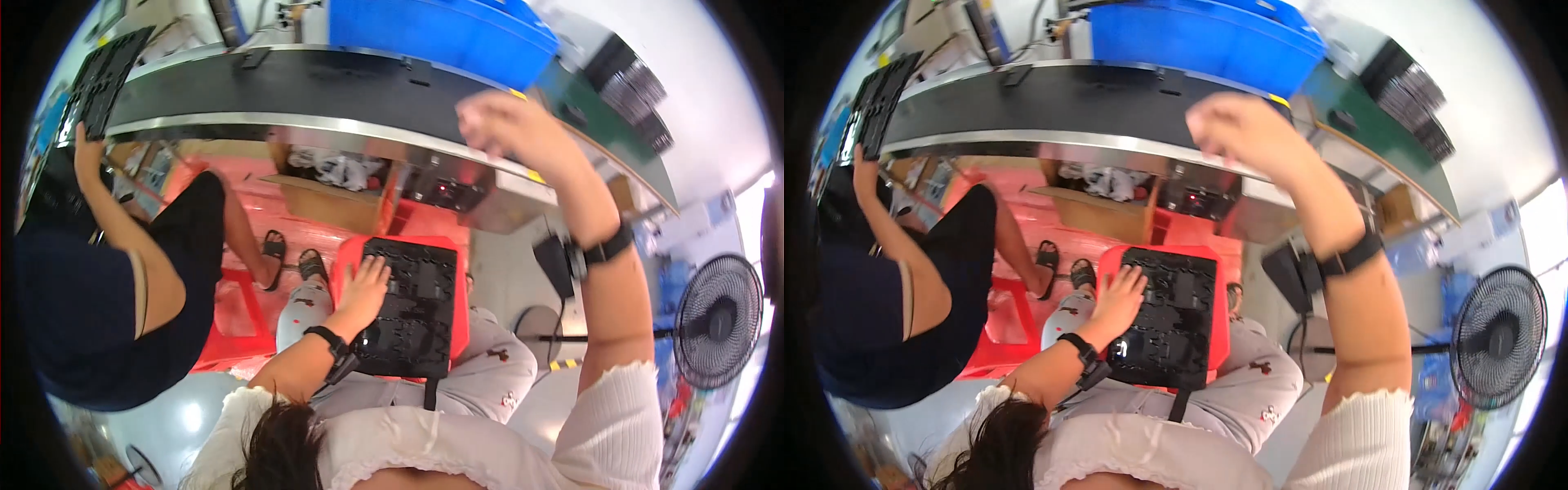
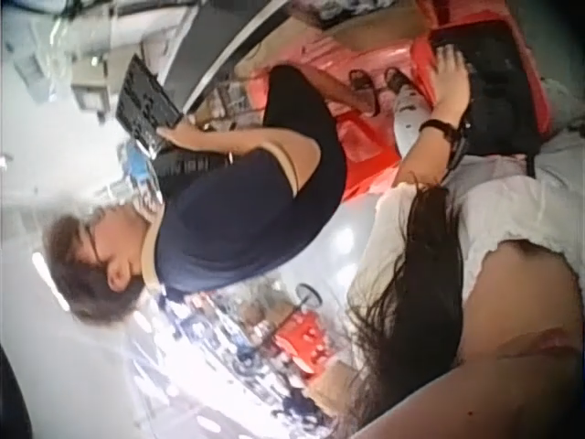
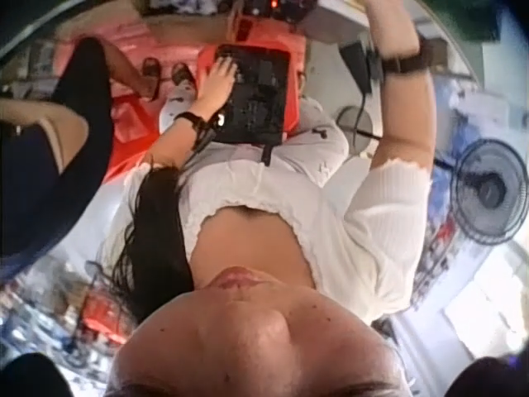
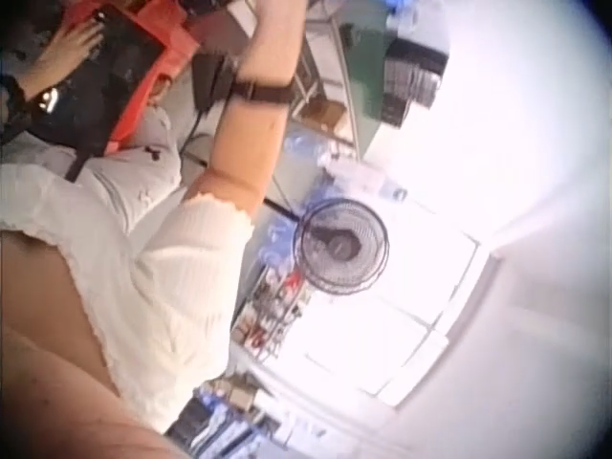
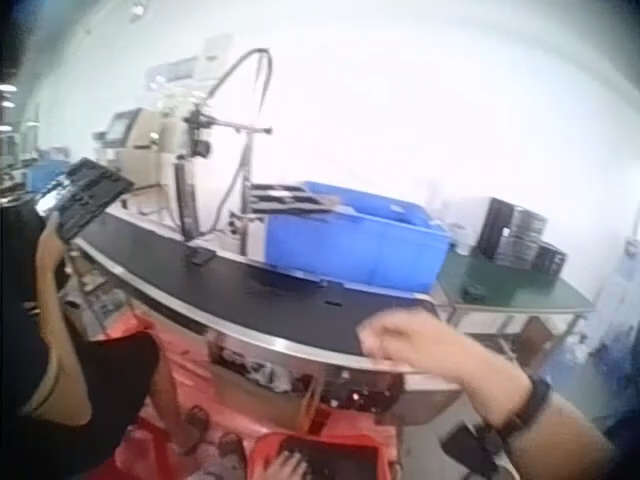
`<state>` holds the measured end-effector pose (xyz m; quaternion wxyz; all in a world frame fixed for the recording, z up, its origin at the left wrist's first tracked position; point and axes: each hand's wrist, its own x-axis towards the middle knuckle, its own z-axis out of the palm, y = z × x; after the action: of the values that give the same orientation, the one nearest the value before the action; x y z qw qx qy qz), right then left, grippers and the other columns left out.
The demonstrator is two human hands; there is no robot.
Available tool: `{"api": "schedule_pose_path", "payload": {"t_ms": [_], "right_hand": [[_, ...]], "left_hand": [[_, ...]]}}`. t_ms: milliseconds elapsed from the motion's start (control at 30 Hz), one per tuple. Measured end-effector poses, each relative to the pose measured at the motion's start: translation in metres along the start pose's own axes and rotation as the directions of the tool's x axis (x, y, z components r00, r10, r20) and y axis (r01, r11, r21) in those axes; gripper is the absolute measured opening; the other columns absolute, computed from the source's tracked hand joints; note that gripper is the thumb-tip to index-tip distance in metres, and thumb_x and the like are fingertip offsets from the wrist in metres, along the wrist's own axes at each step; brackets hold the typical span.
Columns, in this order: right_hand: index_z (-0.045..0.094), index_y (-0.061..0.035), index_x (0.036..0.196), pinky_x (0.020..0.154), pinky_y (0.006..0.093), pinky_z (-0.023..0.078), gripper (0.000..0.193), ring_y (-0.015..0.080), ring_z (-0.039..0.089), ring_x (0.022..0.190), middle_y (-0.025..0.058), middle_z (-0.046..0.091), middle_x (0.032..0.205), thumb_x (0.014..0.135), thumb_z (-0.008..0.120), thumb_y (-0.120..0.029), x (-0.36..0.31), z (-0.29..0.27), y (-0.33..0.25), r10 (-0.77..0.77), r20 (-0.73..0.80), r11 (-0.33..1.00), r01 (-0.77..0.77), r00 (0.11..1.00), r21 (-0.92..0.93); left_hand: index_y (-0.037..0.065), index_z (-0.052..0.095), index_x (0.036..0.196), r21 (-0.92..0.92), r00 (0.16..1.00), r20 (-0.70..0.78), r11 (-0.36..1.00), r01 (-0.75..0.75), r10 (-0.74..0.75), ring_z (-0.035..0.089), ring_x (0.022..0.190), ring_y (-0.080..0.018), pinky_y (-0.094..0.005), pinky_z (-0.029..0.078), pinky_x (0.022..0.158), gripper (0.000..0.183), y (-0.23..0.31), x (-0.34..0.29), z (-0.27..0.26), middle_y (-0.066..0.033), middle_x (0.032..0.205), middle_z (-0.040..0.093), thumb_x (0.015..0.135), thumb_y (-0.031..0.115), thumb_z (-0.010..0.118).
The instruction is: Manually assemble or inspect electronic components on a factory line.
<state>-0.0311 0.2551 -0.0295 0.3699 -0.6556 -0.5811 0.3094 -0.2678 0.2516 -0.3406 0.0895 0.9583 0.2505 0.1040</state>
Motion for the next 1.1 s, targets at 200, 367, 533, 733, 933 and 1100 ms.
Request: {"api": "schedule_pose_path", "payload": {"t_ms": [200,367,533,733,933,1100], "right_hand": [[0.063,-0.0006,0.087,0.057,0.0387,0.048,0.037,0.0287,0.059,0.069,0.0159,0.061,0.079,0.077,0.055,-0.035,0.118,-0.045,0.052,0.309,-0.418,0.793,-0.474,0.854,-0.383],[0.059,0.0032,0.102,0.08,0.0388,0.046,0.042,0.0331,0.058,0.092,0.0214,0.058,0.105,0.084,0.047,-0.033,0.145,-0.05,0.113,0.221,-0.467,0.62,-0.493,0.856,-0.611],[0.062,0.0021,0.096,0.079,0.0372,0.047,0.033,0.0303,0.059,0.094,0.0231,0.059,0.102,0.077,0.056,-0.024,0.14,-0.027,0.1,0.168,-0.704,0.551,-0.658,0.69,-0.513],[0.063,-0.0004,0.093,0.072,0.0429,0.048,0.028,0.0354,0.06,0.086,0.022,0.061,0.095,0.069,0.056,-0.014,0.124,-0.069,0.12,0.28,-0.556,0.612,-0.592,0.783,-0.525],[0.052,0.0029,0.094,0.043,0.0245,0.045,0.023,0.0138,0.06,0.059,0.0078,0.055,0.07,0.078,0.059,-0.012,0.027,-0.045,0.077,0.143,-0.508,0.983,-0.182,0.85,-0.027],[0.054,0.0002,0.092,0.051,0.0217,0.041,0.018,0.0058,0.05,0.059,0.0016,0.053,0.073,0.078,0.06,-0.011,-0.08,0.005,0.048,0.215,-0.412,0.974,-0.164,0.885,0.156]], "left_hand": [[0.0,0.054,0.104,-0.471,0.962,-0.246,0.882,-0.014,-0.116,0.051,0.098,-0.0313,-0.0377,0.041,0.083,0.025,-0.019,0.05,-0.081,-0.0159,0.1,0.054,0.085,0.015,0.049],[-0.001,0.06,0.092,-0.688,0.883,-0.372,0.724,-0.054,-0.287,0.057,0.078,-0.0148,-0.0289,0.044,0.074,0.026,-0.053,0.119,-0.197,-0.0078,0.08,0.062,0.087,0.023,0.052],[0.001,0.06,0.099,-0.497,0.842,-0.471,0.868,-0.006,-0.264,0.054,0.076,-0.0085,-0.0221,0.042,0.066,0.031,-0.118,0.193,-0.256,-0.0031,0.083,0.062,0.087,0.028,0.051],[0.001,0.062,0.095,0.08,0.933,-0.336,0.983,0.163,-0.128,0.061,0.086,-0.0269,-0.035,0.045,0.078,0.047,-0.132,0.285,-0.245,-0.0112,0.085,0.064,0.084,0.045,0.048],[0.006,0.057,0.111,0.266,0.829,-0.069,0.79,0.552,-0.556,0.044,0.112,-0.0383,-0.0498,0.041,0.085,0.062,-0.079,0.316,-0.215,-0.0196,0.123,0.044,0.079,0.058,0.047],[0.007,0.056,0.112,0.302,0.87,-0.151,0.817,0.492,-0.469,0.05,0.106,-0.0371,-0.0479,0.041,0.085,0.048,-0.096,0.318,-0.203,-0.0188,0.112,0.052,0.082,0.045,0.05]]}}
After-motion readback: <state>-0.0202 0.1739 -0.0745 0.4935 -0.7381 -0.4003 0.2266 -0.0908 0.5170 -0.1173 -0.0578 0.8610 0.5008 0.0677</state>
